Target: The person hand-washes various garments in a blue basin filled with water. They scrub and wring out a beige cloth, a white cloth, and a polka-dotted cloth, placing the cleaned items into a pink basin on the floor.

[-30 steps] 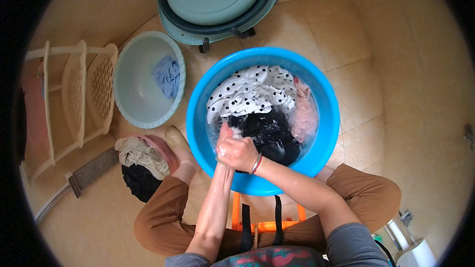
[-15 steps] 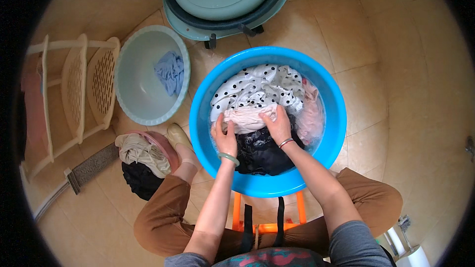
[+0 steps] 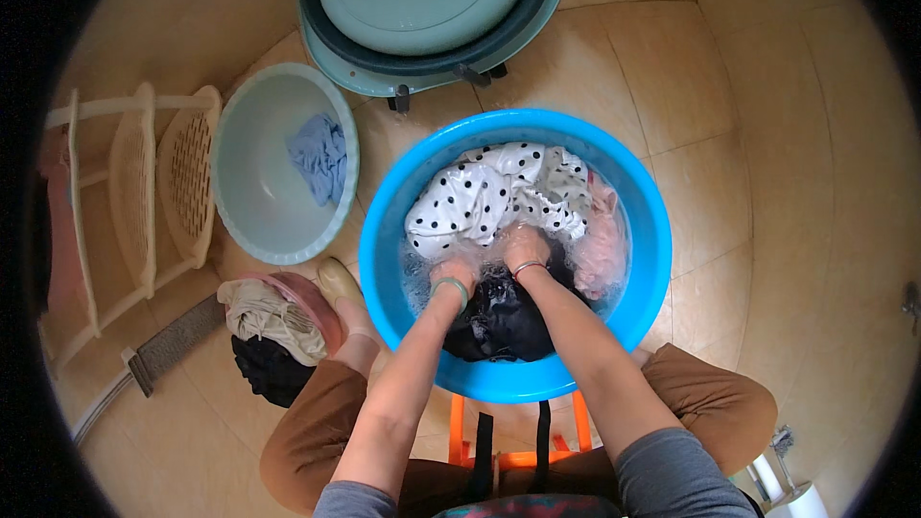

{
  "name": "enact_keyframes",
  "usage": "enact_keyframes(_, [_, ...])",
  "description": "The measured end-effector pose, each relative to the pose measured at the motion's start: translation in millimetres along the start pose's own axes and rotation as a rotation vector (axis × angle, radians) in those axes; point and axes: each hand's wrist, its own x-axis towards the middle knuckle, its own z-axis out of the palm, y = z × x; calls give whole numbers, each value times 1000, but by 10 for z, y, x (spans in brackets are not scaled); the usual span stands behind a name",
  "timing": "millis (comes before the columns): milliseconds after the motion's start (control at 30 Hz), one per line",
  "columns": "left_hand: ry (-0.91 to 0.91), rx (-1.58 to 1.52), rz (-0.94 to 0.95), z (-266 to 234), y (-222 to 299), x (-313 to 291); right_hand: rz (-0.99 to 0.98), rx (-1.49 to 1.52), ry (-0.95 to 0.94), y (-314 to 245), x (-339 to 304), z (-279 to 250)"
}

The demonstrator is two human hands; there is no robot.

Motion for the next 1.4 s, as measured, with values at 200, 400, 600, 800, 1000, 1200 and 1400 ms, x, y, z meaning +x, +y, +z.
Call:
enact_keyframes(200, [501, -502, -49, 13, 257, -484, 22, 797, 52, 61, -382, -240])
enact_keyframes(400, [355, -1874, -163, 359, 514, -902, -480, 852, 230, 11, -1133, -346])
enact_keyframes(600, [-285, -2456, 453, 52, 361, -1202, -988, 491, 377, -132, -2213, -813])
enact_keyframes(800, [-690, -2371, 538, 241, 299, -1314, -1310, 280, 113, -84, -2971, -1318])
enact_keyframes(1000, [-384, -2169, 560, -35, 750, -2094, -958, 462, 335, 41, -2724, -1729])
enact_keyframes(1200, [-542, -1670, 608, -427, 949, -2661, -1002, 649, 307, 55, -2377, -1660])
enact_keyframes(1400, [-443, -1663, 498, -558, 994, -2782, -885, 927, -220, 94, -2393, -1763])
